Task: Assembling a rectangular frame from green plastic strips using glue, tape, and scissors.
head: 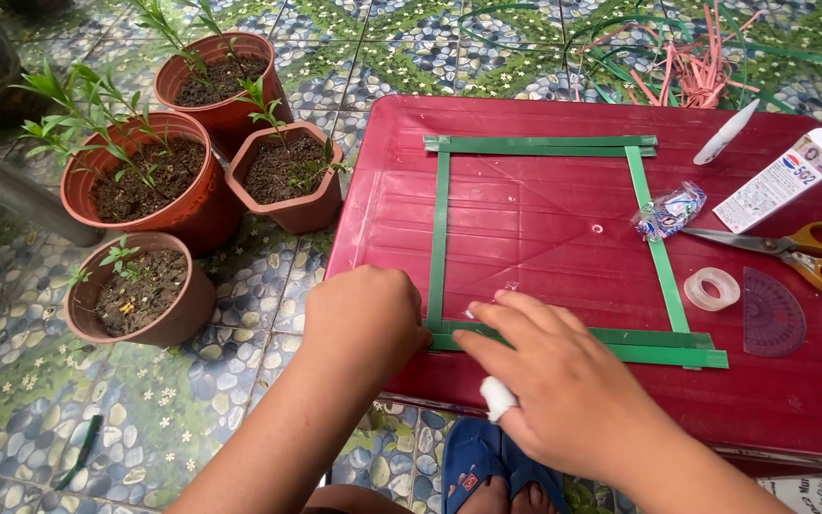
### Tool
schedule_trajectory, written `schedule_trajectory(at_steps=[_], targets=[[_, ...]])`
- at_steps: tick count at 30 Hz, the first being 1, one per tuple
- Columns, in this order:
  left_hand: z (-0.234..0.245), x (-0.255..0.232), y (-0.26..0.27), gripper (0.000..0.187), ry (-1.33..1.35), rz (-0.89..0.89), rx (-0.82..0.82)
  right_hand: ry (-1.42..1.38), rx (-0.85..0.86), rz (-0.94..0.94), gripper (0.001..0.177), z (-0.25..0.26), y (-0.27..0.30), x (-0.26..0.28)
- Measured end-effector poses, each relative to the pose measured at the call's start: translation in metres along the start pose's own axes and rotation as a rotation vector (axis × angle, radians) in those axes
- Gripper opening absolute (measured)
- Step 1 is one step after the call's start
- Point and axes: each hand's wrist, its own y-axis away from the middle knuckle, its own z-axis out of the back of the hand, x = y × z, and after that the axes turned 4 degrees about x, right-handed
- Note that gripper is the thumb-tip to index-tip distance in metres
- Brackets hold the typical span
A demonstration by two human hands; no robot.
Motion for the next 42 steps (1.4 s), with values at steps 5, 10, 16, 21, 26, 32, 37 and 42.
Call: schedule_trajectory(at_steps=[5, 10, 16, 21, 26, 32, 37, 42], targets=[[-0.007, 0.004, -0.003, 0.019, 0.024, -0.029, -0.058, 0.011, -0.019, 0.077, 0.049, -0.011, -0.014, 0.004], [-0.007, 0.004, -0.003, 0.02, 0.044, -0.026, -0.052, 0.044, -0.008, 0.066, 0.049, -0.012, -0.017, 0.004], [-0.004, 0.008, 0.0, 0.019, 0.09, -0.013, -0.027, 0.07, 0.032, 0.037, 0.043, -0.012, -0.022, 0.005], [0.0, 0.016, -0.002, 0.023, 0.216, 0.009, 0.023, 0.08, 0.048, 0.035, 0.043, -0.011, -0.024, 0.004], [0.001, 0.019, -0.005, 0.016, 0.326, 0.005, 0.101, 0.066, 0.065, 0.017, 0.037, -0.009, -0.024, 0.006], [0.011, 0.015, -0.003, 0.024, 0.238, 0.028, 0.164, 0.066, 0.095, -0.001, 0.039, -0.01, -0.023, 0.006], [0.012, 0.016, -0.005, 0.032, 0.221, 0.049, 0.189, 0.064, 0.078, 0.002, 0.04, -0.01, -0.023, 0.007], [0.011, 0.016, -0.007, 0.034, 0.219, 0.074, 0.208, 0.062, 0.073, 0.007, 0.039, -0.008, -0.023, 0.008]])
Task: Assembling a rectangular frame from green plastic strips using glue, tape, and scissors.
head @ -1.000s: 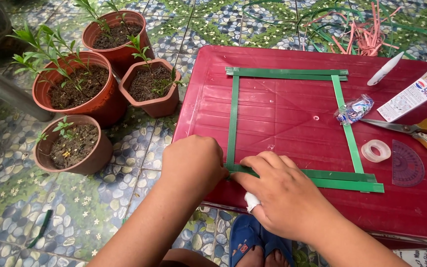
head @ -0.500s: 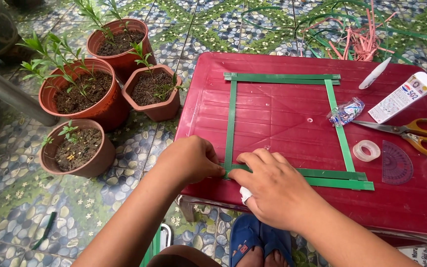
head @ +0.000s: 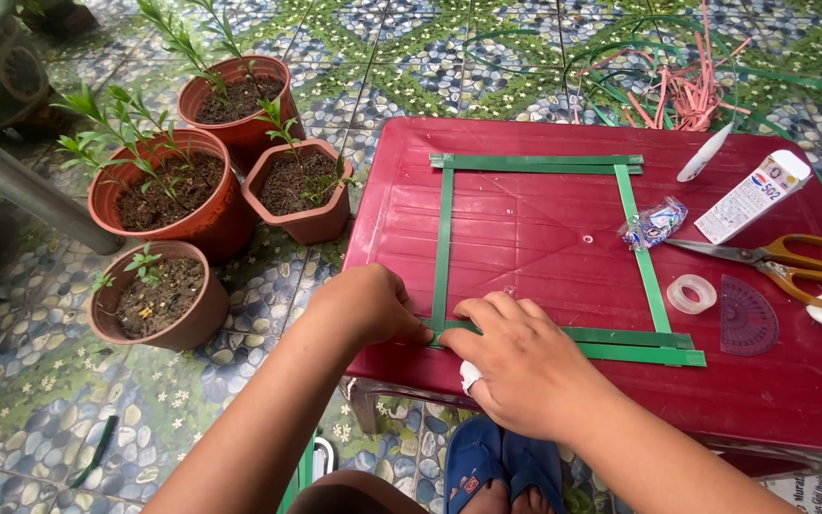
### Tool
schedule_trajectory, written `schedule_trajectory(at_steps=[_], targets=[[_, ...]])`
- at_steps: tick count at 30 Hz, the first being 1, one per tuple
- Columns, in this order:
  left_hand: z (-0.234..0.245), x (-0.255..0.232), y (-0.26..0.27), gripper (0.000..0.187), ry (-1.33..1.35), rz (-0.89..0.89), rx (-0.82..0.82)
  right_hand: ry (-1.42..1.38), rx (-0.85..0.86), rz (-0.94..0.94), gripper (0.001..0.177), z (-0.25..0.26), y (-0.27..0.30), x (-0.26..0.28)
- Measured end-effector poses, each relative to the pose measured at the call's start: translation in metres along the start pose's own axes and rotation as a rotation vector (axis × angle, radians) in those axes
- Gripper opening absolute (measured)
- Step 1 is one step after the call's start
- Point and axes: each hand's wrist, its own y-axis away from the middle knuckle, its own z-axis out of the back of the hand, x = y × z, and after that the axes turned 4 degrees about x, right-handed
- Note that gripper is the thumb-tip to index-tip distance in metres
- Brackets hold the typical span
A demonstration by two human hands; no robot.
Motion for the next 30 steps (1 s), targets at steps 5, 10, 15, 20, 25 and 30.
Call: schedule_trajectory(at_steps=[5, 10, 15, 20, 25, 30], targets=[[-0.014, 0.005, -0.003, 0.02, -0.009, -0.218, -0.149, -0.001, 0.024, -0.012, 0.04, -0.001, 0.0, -0.001], [-0.024, 0.008, -0.005, 0.012, 0.023, -0.408, -0.271, -0.006, 0.012, -0.006, 0.04, -0.001, 0.001, -0.002], [-0.017, 0.005, -0.002, 0.012, 0.1, -0.282, -0.171, -0.004, 0.006, -0.009, 0.042, -0.002, 0.0, -0.001], [-0.016, 0.002, -0.011, 0.015, 0.084, -0.225, -0.092, -0.013, -0.021, -0.008, 0.038, 0.0, 0.0, -0.001], [-0.002, -0.013, 0.0, 0.013, 0.03, -0.068, 0.01, -0.099, 0.094, -0.073, 0.041, 0.004, -0.001, -0.002], [0.004, -0.02, -0.001, 0.013, -0.027, -0.047, 0.059, -0.185, -0.064, -0.002, 0.039, 0.009, 0.017, -0.007]])
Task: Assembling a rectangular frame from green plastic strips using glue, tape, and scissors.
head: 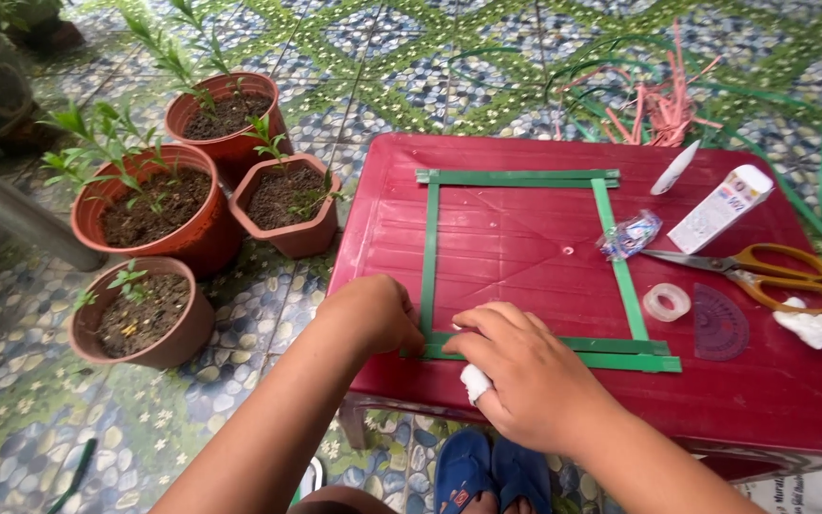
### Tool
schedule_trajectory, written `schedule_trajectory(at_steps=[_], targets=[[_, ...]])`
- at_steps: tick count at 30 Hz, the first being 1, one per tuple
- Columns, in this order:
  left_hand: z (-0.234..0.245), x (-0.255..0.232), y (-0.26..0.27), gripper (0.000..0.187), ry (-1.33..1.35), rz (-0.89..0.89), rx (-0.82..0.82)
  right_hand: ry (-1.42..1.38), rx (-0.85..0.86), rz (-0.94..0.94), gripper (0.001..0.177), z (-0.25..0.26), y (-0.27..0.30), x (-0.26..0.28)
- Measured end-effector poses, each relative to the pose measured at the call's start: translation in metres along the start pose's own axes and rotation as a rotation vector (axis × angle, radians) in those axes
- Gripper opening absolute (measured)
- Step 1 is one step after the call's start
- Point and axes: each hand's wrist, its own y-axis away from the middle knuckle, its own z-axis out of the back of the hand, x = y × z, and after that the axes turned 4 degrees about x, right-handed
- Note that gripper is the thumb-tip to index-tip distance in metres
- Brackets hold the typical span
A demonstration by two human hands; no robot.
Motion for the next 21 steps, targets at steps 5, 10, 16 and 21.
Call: schedule_trajectory(at_steps=[5, 10, 16, 21], targets=[[0.0, 0.0, -0.003, 0.01, 0.01, 0.023, 0.001, 0.011, -0.406, -0.216, 0.029, 0.033, 0.038, -0.01], [-0.001, 0.001, -0.003, 0.011, 0.064, 0.042, -0.003, 0.057, -0.662, -0.808, 0.024, 0.071, 0.082, -0.068], [-0.002, 0.002, -0.001, 0.013, 0.11, 0.059, -0.02, 0.338, -0.171, -1.188, 0.034, 0.098, 0.117, -0.183], [-0.005, 0.005, -0.007, 0.014, 0.145, 0.045, -0.041, 0.484, 0.325, -1.132, 0.038, 0.115, 0.105, -0.217]])
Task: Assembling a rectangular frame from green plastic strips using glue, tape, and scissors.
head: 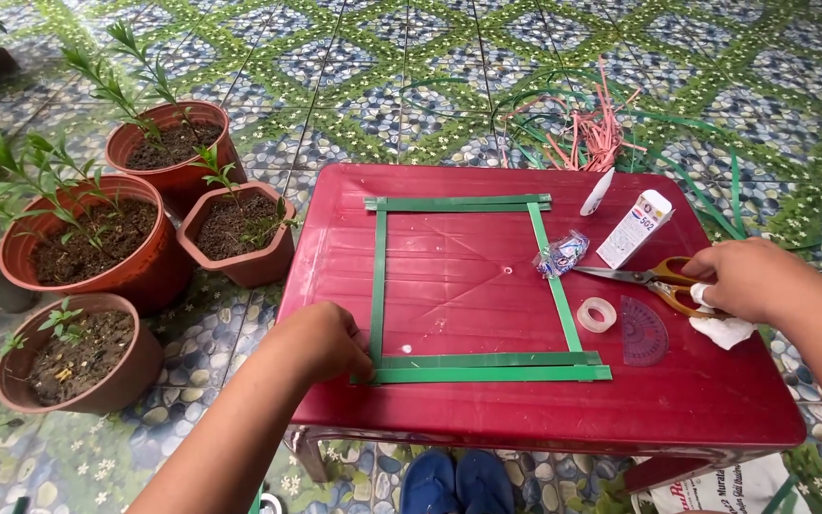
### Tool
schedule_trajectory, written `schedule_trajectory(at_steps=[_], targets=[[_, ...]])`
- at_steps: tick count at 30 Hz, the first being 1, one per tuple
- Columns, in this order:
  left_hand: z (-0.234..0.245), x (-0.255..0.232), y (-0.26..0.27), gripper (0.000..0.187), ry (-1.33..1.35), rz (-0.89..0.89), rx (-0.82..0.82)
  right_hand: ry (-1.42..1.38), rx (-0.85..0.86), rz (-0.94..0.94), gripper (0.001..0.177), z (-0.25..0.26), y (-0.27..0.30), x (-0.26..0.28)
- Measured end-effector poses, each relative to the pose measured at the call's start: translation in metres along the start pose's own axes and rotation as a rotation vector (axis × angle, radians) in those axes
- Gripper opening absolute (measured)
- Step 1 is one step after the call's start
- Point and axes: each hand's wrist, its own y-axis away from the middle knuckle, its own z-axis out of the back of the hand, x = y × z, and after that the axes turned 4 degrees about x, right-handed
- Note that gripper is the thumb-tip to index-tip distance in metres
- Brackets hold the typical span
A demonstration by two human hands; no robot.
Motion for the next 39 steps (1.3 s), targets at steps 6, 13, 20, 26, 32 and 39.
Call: schedule_trajectory(at_steps=[6, 13, 20, 26, 32, 39], targets=[[0.001, -0.002, 0.001, 0.016, 0.025, 0.017, 0.013, 0.1, 0.184, 0.06, 0.051, -0.005, -0.017, -0.001], [0.002, -0.002, 0.004, 0.015, 0.038, -0.004, 0.006, 0.137, 0.132, 0.119, 0.051, -0.011, -0.015, -0.013], [0.001, 0.001, 0.002, 0.013, 0.026, -0.037, -0.013, 0.226, -0.171, 0.133, 0.039, -0.053, -0.032, -0.076], [0.002, 0.003, -0.001, 0.014, 0.031, -0.051, 0.025, -1.54, -0.005, 0.196, 0.033, -0.077, 0.028, -0.059], [0.004, 0.002, 0.004, 0.013, 0.034, -0.05, 0.037, -2.201, 0.557, 0.956, 0.05, 0.001, 0.156, 0.079], [0.006, 0.002, 0.007, 0.013, -0.005, -0.049, 0.036, -2.193, 0.702, 1.107, 0.027, 0.004, 0.159, 0.172]])
